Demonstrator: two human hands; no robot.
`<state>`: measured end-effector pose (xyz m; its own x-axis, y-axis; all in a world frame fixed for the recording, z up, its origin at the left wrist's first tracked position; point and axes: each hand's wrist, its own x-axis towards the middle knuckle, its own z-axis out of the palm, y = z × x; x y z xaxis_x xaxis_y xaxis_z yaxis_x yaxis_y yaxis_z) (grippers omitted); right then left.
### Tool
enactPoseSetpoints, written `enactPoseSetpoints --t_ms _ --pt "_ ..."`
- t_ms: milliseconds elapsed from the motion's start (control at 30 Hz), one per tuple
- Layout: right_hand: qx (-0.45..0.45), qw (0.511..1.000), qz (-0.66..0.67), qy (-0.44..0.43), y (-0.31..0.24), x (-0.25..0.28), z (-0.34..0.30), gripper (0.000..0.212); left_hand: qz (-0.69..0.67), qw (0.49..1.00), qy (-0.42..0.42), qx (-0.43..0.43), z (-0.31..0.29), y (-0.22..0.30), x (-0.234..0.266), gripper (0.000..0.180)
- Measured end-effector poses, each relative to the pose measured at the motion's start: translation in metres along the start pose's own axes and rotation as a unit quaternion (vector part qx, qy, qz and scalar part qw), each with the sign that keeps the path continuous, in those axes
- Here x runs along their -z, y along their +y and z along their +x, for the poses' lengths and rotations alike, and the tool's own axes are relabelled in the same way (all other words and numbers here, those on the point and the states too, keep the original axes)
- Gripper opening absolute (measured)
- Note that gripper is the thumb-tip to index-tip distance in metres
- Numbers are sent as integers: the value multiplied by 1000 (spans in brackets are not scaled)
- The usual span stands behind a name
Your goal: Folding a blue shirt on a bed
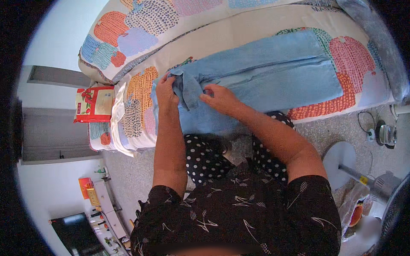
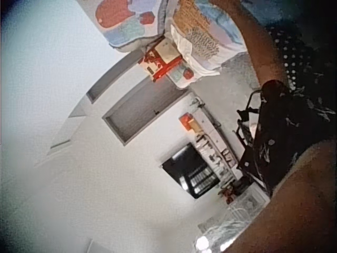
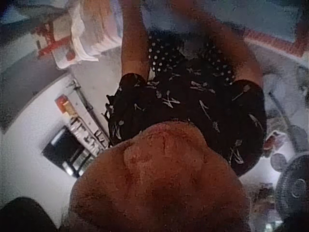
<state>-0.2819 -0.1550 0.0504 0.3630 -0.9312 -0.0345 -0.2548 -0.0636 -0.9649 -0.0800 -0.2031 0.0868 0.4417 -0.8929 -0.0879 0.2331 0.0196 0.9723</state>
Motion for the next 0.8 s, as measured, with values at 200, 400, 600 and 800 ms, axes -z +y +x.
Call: enactPoseSetpoints --t_ms 200,400,600,800 --pt "-9 998 60 28 -9 -24 16 59 82 996 22 -6 -22 14 -12 43" --pt "-25 997 -10 74 -14 -36 40 56 32 998 -42 41 -22 16 -4 47" --pt "-37 993 -75 88 -11 -18 59 34 59 994 -87 45 -24 24 -18 43" --pt "8 977 9 212 -1 21 68 34 132 986 -99 -21 -13 22 -16 45"
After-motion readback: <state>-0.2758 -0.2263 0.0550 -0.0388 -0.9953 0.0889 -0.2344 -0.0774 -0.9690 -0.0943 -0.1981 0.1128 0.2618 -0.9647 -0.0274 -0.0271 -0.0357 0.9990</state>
